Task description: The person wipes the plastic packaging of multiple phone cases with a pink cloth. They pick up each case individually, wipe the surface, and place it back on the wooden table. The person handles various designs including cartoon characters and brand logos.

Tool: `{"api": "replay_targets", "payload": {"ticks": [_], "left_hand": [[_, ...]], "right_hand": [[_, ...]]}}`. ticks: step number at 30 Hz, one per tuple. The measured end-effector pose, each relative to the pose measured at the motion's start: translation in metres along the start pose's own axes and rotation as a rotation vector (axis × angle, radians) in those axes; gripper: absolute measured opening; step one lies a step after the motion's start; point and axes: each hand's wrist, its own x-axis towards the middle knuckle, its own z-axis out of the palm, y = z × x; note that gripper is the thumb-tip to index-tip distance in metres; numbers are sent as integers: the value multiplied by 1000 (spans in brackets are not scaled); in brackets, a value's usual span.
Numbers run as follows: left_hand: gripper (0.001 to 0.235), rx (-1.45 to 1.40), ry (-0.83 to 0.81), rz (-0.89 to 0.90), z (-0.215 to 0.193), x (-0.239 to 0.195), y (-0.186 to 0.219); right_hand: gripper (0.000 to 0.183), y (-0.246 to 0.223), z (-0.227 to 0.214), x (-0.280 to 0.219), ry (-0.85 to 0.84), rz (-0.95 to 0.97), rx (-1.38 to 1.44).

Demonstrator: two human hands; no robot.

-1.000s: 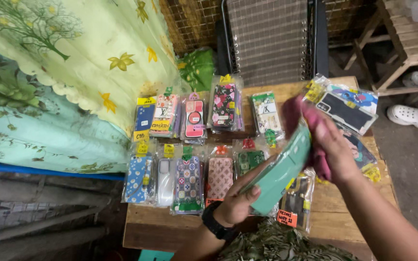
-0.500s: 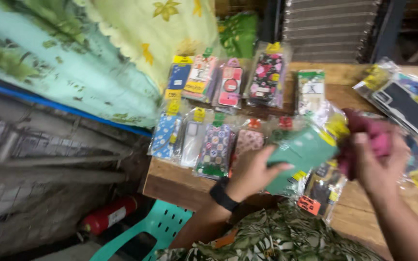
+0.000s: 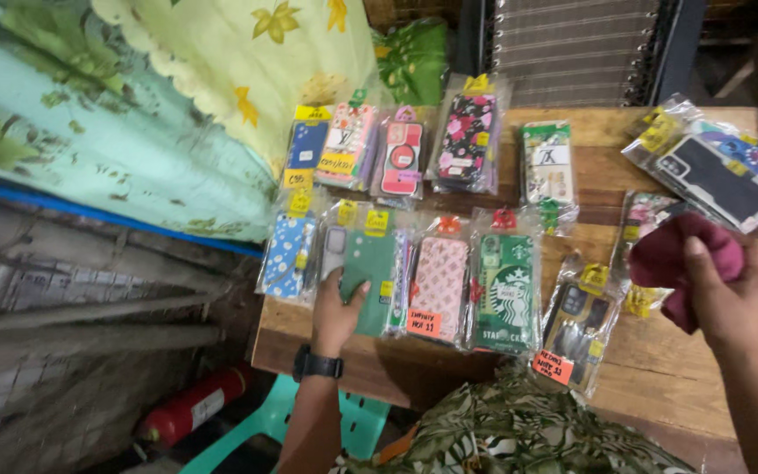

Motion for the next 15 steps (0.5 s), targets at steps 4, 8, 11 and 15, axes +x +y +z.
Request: {"api": "replay_targets", "payload": {"ticks": [4,8,11,15], "left_hand": [[61,90,21,86,17,5,-10],[62,-168,-96,22,14,8,-5],[71,-246,-116,-21,7,8,2],[73,-101,-28,-23,-2,6,7]], "right_hand": [[55,30,20,23,17,-65,-255],[73,29,64,55,-70,-17,-259],[78,27,99,72,-115,-81,-288],[84,38,146,104,-70,-210,-493]]}}
